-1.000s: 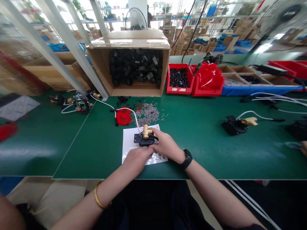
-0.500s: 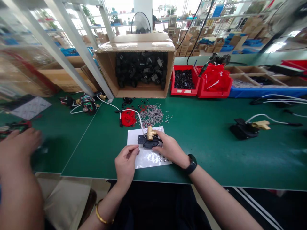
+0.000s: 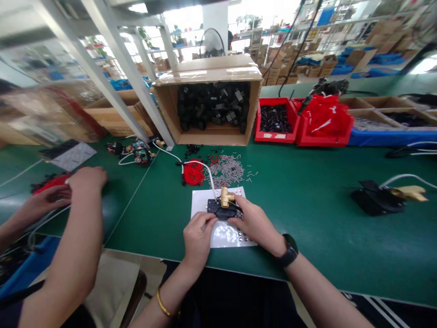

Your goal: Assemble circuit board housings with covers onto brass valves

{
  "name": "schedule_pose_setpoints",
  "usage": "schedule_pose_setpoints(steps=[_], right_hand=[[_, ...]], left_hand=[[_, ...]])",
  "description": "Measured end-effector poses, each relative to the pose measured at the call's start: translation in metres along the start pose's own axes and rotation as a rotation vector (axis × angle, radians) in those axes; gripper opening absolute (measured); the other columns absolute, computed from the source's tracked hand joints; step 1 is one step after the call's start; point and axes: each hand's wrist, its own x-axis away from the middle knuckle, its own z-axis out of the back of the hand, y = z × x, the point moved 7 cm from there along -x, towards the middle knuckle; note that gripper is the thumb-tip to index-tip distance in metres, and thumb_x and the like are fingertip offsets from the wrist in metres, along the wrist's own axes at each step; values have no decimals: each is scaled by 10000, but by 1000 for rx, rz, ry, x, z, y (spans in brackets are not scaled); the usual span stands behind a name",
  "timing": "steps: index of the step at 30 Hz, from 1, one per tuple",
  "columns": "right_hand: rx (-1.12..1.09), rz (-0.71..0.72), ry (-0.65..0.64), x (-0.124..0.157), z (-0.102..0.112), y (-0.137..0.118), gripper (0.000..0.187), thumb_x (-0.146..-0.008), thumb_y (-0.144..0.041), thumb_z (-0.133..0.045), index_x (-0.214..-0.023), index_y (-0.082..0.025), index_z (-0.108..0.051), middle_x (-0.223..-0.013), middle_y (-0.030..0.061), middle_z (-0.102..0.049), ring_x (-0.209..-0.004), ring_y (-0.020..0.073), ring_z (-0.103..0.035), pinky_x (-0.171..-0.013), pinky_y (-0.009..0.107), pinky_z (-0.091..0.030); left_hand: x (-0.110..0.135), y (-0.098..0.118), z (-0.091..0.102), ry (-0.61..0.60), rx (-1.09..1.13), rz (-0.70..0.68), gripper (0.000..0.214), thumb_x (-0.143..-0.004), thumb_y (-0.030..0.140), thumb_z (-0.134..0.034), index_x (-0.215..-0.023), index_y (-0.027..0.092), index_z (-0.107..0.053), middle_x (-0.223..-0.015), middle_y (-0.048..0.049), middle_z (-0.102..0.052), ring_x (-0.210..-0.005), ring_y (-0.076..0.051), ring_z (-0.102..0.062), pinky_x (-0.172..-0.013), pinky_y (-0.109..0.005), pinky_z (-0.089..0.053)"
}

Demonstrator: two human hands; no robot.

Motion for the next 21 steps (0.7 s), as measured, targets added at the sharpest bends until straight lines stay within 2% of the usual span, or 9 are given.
schedule_pose_setpoints(steps=[4,8,11,12,14,16,18,20,21], right_hand=[[2,8,-7,-1,-6,9,576,-733,-179,-614,-1266,-236,-404,-1171,88,-580,-1016,257,-585,-826,385,-476],[18,14,-26,-2,-9,14,542,-755,-217,-598,-1259,-233,-400,-1197,101,-565,-1029,271,-578,-830,408,-471],[20,9,-28,-2,-6,9,594,-736,-196,-614,-1281,-223,-380,-1230,99,-546,-1069,259,-555,-871,395,-450],[27,5,-31,-3,-5,7,614,-718,-185,-629,-1281,-217,-384,-1233,99,-544,-1076,255,-550,-878,386,-445],[60,-4,-58,-7,-2,3,607,-680,-172,-663,-1240,-203,-431,-1213,98,-557,-1059,254,-556,-874,371,-441],[113,-16,-98,-12,-1,-1,566,-650,-176,-693,-1176,-192,-484,-1159,94,-587,-1010,260,-577,-847,365,-445],[165,-35,-118,-16,0,-3,550,-640,-186,-703,-1152,-186,-501,-1113,92,-608,-978,266,-586,-817,355,-448],[195,-47,-109,-15,2,-6,540,-647,-195,-698,-1150,-181,-503,-1082,89,-620,-969,263,-589,-803,340,-447],[200,-46,-100,-13,3,-8,521,-652,-202,-695,-1139,-180,-510,-1066,86,-625,-962,258,-593,-796,331,-449]], left_hand=[[-7,-2,-3,-21,-71,65,81,-755,182,-628,-676,178,-616,-690,9,-630,-658,-138,-587,-645,-240,-437],[-7,-16,-2,-31,-98,144,206,-668,210,-718,-582,171,-535,-562,49,-551,-533,-114,-512,-540,-222,-372],[-9,-18,12,18,-80,185,315,-564,238,-787,-739,176,-532,-639,52,-531,-565,-114,-482,-545,-219,-358],[-14,-17,21,62,-46,196,375,-567,259,-784,-831,177,-530,-713,36,-548,-594,-114,-483,-560,-220,-367],[-34,-15,35,120,122,242,410,-668,337,-712,-982,176,-503,-851,-10,-576,-603,-103,-477,-555,-214,-376],[-65,-17,32,24,412,372,352,-786,408,-583,-1029,169,-494,-891,-48,-606,-511,-77,-447,-467,-197,-341],[-93,-15,18,-147,641,542,321,-799,420,-569,-951,140,-525,-821,-76,-629,-421,-63,-405,-388,-188,-284],[-111,-5,7,-240,734,615,277,-779,373,-604,-846,111,-548,-702,-75,-615,-380,-53,-369,-357,-175,-250],[-116,4,5,-244,756,604,256,-776,348,-608,-832,104,-554,-644,-52,-590,-372,-44,-346,-353,-162,-232]])
